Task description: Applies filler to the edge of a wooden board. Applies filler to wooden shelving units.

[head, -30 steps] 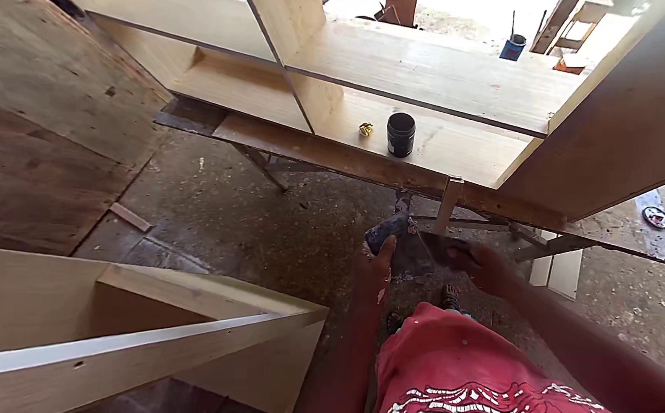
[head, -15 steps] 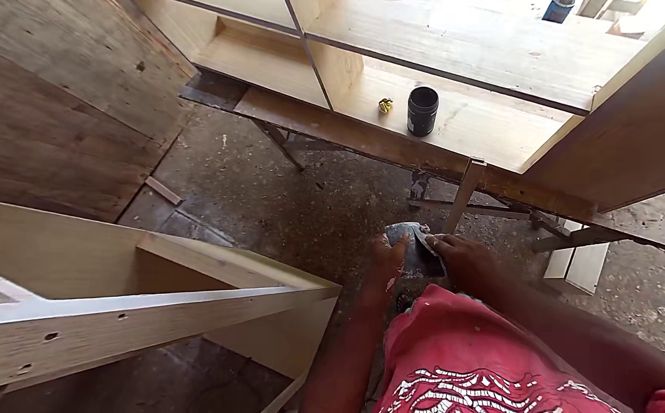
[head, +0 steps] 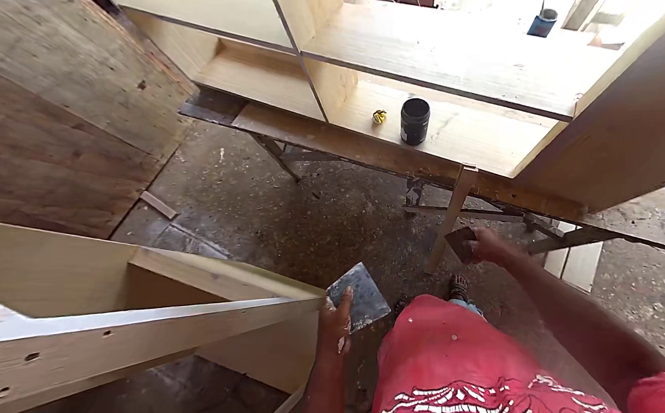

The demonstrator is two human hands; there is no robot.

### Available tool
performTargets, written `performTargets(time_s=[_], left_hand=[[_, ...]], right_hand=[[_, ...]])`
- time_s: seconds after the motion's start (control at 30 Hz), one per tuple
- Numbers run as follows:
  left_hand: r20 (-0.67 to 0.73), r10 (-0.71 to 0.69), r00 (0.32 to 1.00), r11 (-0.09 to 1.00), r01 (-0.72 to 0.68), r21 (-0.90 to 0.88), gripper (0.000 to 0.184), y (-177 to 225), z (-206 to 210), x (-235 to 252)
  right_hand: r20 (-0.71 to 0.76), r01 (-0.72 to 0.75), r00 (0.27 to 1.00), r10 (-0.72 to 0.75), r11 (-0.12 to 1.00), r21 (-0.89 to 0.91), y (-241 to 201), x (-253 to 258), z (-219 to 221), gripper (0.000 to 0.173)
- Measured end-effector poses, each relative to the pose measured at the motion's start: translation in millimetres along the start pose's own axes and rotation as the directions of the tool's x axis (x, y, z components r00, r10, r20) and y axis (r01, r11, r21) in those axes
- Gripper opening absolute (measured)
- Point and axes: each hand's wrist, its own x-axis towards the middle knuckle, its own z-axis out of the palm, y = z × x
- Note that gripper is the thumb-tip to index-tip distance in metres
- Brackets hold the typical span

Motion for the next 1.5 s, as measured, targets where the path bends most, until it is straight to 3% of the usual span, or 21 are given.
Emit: performTargets(time_s=[0.1, 0.23, 0.3, 0.37, 0.5, 0.57, 0.7, 0.87, 1.03, 1.2, 1.3, 1.5], left_hand=[[-0.033, -0.019, 0.999, 1.000, 0.018, -0.017, 0.039, -11.6, 1.0, -5.9], [0.085, -0.009, 0.996, 0.990, 0.020, -0.138, 0.041, -6.2, 28.3, -10.0], [0.167, 0.002, 0.986, 0.978, 0.032, -0.206, 0.041, 2.9, 48.8, -11.4], [0.242, 0.002, 0.970, 0.958, 0.068, -0.278, 0.038, 13.7, 67.7, -13.5], [0.297, -0.079, 0.952, 0.863, 0.214, -0.457, 0.032, 28.5, 97.1, -21.5], [0.278, -0.107, 0.955, 0.819, 0.243, -0.520, 0.029, 31.2, 104.9, -28.1], [0.248, -0.089, 0.965, 0.794, 0.219, -0.567, 0.028, 37.1, 111.3, -43.3], [0.203, -0.008, 0.979, 0.783, 0.133, -0.608, 0.028, 52.0, 122.9, -53.3], [0.129, 0.107, 0.986, 0.775, -0.001, -0.632, 0.023, 66.9, 127.6, -63.4], [0.068, 0.250, 0.966, 0.805, -0.169, -0.569, 0.024, 66.5, 119.8, -60.2], [0.073, 0.309, 0.948, 0.823, -0.228, -0.520, 0.022, 67.1, 115.5, -55.2], [0.143, 0.347, 0.927, 0.849, -0.246, -0.467, 0.021, 66.7, 113.4, -42.9]], right_hand=[[0.044, -0.029, 0.999, 0.009, 0.874, 0.485, 19.0, -27.9, -12.0, 0.029], [0.097, 0.007, 0.987, -0.131, 0.629, 0.778, 29.2, -45.6, -4.7, 0.048], [0.098, 0.042, 0.970, -0.222, 0.549, 0.835, 24.4, -53.0, 5.9, 0.056], [0.026, 0.089, 0.971, -0.237, 0.461, 0.883, 14.0, -59.9, 19.8, 0.049], [-0.309, 0.301, 0.951, -0.020, 0.287, 0.909, -11.0, -72.0, 42.8, 0.026], [-0.393, 0.381, 0.918, 0.044, 0.173, 0.909, -22.5, -79.1, 45.1, 0.018], [-0.472, 0.472, 0.882, -0.010, 0.027, 0.881, -40.5, -97.8, 48.4, 0.018], [-0.613, 0.636, 0.754, -0.236, 0.033, 0.771, -66.1, -119.8, 66.7, 0.035], [-0.709, 0.872, 0.486, -0.512, 0.228, 0.433, -70.3, -124.6, 84.6, 0.030], [-0.687, 0.937, 0.332, -0.647, 0.311, 0.160, -70.2, -128.7, 87.7, 0.032], [-0.684, 0.940, 0.306, -0.663, 0.326, 0.105, -73.2, -129.8, 87.4, 0.028], [-0.693, 0.919, 0.356, -0.627, 0.368, 0.139, -75.0, -131.1, 82.1, 0.024]])
